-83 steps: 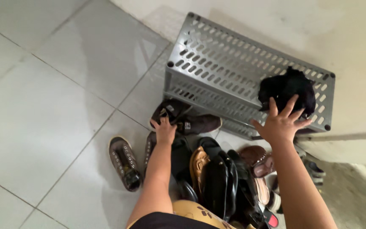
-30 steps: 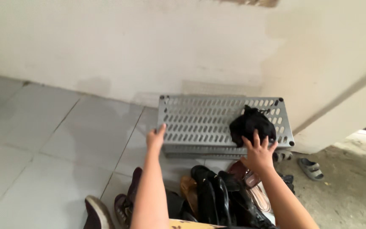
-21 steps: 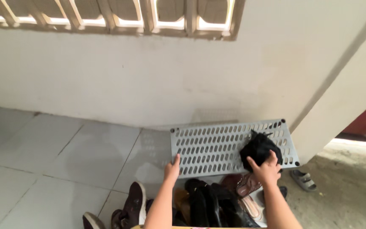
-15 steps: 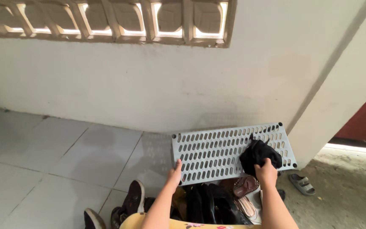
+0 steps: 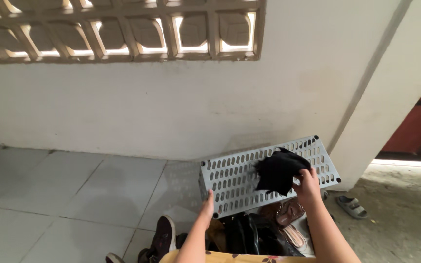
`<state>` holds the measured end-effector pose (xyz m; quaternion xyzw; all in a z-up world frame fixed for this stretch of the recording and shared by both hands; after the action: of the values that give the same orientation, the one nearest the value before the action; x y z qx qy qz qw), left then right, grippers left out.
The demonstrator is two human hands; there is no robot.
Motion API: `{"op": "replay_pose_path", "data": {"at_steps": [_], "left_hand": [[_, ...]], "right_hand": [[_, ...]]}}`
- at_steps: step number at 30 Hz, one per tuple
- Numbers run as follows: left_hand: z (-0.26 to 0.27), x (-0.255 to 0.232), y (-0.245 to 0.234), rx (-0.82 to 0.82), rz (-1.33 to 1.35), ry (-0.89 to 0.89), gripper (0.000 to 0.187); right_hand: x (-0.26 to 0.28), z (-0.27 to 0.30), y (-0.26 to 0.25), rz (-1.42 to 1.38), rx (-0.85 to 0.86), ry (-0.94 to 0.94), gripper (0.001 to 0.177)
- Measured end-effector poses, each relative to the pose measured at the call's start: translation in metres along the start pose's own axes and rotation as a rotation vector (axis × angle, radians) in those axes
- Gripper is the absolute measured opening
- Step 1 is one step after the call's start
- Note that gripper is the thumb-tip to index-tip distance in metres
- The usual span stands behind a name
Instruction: The person removes shoes from a metal shoe rack, wipes the rack with a cloth, and then cleans a pair of shoes with the same cloth. The shoes are placed on the floor during the process.
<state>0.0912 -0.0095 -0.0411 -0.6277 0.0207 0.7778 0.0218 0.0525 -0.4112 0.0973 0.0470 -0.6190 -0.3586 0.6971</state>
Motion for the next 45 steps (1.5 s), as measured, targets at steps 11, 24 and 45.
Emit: {"op": "replay_pose_path", "data": {"at_steps": [11, 24, 45], "left_hand": [[0.009, -0.056, 0.005, -0.296, 0.393, 0.279, 0.063], [0.091, -0.148, 0.019, -0.218, 0.482, 0.252, 0.039], [0.114, -0.177, 0.030, -0.187, 0.624, 0.367, 0.037]], "right_hand": [[0.024, 0.004, -0.077, -0.115, -0.143, -0.184, 0.030], [0.125, 0.089, -0.098, -0.093, 0.108, -0.550, 0.020], [0.149, 0.131, -0.026, -0.144, 0.339, -0.437, 0.067]]}}
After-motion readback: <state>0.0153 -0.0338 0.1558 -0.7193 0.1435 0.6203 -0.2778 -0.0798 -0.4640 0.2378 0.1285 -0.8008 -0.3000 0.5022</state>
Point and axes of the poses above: each hand's wrist, its own z-axis away from the middle knuckle, its own y-axis out of the palm, x = y × z, the point moved 9 cm from there along -z, towards the middle knuckle, and after that the axes turned 10 degrees about y, right-handed, at the moved point
